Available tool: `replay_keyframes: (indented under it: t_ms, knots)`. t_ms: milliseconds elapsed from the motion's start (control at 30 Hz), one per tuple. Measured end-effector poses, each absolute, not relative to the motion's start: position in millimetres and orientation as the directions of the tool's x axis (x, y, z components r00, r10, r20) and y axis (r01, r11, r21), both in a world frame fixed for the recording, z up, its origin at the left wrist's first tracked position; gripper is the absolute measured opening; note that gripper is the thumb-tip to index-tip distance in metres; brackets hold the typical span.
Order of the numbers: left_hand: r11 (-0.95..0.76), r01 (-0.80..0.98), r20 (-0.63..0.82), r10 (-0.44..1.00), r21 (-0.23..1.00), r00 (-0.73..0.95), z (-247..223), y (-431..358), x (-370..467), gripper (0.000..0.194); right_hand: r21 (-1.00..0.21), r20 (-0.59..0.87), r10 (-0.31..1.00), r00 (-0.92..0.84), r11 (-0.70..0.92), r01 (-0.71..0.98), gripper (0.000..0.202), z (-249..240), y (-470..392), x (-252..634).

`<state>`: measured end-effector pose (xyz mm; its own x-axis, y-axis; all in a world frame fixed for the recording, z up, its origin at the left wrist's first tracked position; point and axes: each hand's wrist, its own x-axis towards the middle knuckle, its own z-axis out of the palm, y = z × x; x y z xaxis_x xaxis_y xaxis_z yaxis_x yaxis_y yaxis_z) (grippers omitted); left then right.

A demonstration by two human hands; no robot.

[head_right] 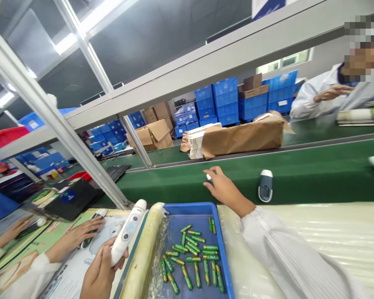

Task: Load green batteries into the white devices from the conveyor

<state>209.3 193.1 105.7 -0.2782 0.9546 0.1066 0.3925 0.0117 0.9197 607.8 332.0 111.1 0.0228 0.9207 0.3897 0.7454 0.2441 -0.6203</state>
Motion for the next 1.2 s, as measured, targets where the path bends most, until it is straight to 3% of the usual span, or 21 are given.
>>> replay_keyframes:
  t_ms: [100,133,233,300,367,433,500,533,633,733,800,867,933,1000,1200]
  knots:
    - [-0.024,0.326,0.083,0.982,0.945,-0.169,134.2,185.9,240.9,0.068,-0.353,0.608,0.715,-0.345,0.633,0.689,0.084,145.4,287.2,548.8]
    - [-0.018,0.294,0.053,0.992,0.956,-0.113,139.5,184.4,247.7,0.068,-0.243,0.627,0.638,-0.448,0.705,0.666,0.084,151.6,270.7,529.2]
    - [0.057,0.187,-0.063,0.998,0.981,0.025,140.7,182.8,249.9,0.068,-0.098,0.488,0.57,-0.661,0.788,0.608,0.05,160.6,233.7,492.7]
    - [0.046,0.153,-0.044,0.999,0.987,-0.015,130.9,187.5,235.5,0.072,-0.165,0.385,0.618,-0.685,0.777,0.608,0.034,166.6,225.5,492.7]
    - [-0.027,0.325,0.086,0.982,0.945,-0.17,114.7,197.8,212.7,0.073,-0.311,0.41,0.692,-0.595,0.719,0.622,0.034,173.3,228.3,504.8]
    - [0.019,0.656,0.234,0.926,0.754,-0.295,94.2,210.8,189.1,0.07,-0.472,0.526,0.767,-0.368,0.623,0.623,0.035,173.6,236.3,515.4]
    - [0.154,0.836,0.302,0.886,0.528,-0.353,72.6,222.4,171.2,0.071,-0.577,0.564,0.811,-0.153,0.52,0.63,0.033,161.9,245.2,515.9]
    - [0.205,0.86,0.305,0.875,0.468,-0.375,62.6,226.9,165.3,0.075,-0.58,0.542,0.829,-0.137,0.486,0.654,0.032,152.2,249.3,512.7]
    - [0.264,0.862,0.28,0.869,0.432,-0.407,40.2,234.1,156.3,0.079,-0.499,0.345,0.879,-0.329,0.469,0.729,0.044,123.2,261.7,502.2]
    - [0.249,0.886,0.256,0.896,0.39,-0.364,30.8,235.0,151.4,0.073,-0.627,0.327,0.907,-0.264,0.417,0.657,0.048,118.8,275.9,512.0]
    - [0.238,0.897,0.25,0.905,0.373,-0.344,29.3,234.5,148.4,0.069,-0.795,0.377,0.917,-0.13,0.393,0.462,0.04,129.8,287.6,532.7]
    - [0.244,0.896,0.247,0.904,0.37,-0.348,29.5,234.7,145.4,0.07,-0.923,0.329,0.942,-0.063,0.335,0.19,0.045,142.6,300.8,558.4]
    - [0.256,0.893,0.227,0.907,0.369,-0.354,29.8,235.6,142.6,0.071,-0.968,0.24,0.971,-0.007,0.239,-0.076,0.056,149.0,313.8,583.0]
    - [0.264,0.893,0.211,0.91,0.365,-0.356,29.2,237.3,139.4,0.071,-0.949,0.199,0.974,0.108,0.219,-0.228,0.063,145.0,325.9,603.0]
    - [0.283,0.9,0.191,0.914,0.332,-0.357,25.5,243.2,129.1,0.072,-0.981,0.172,0.901,0.398,0.192,-0.011,0.053,101.6,351.3,631.7]
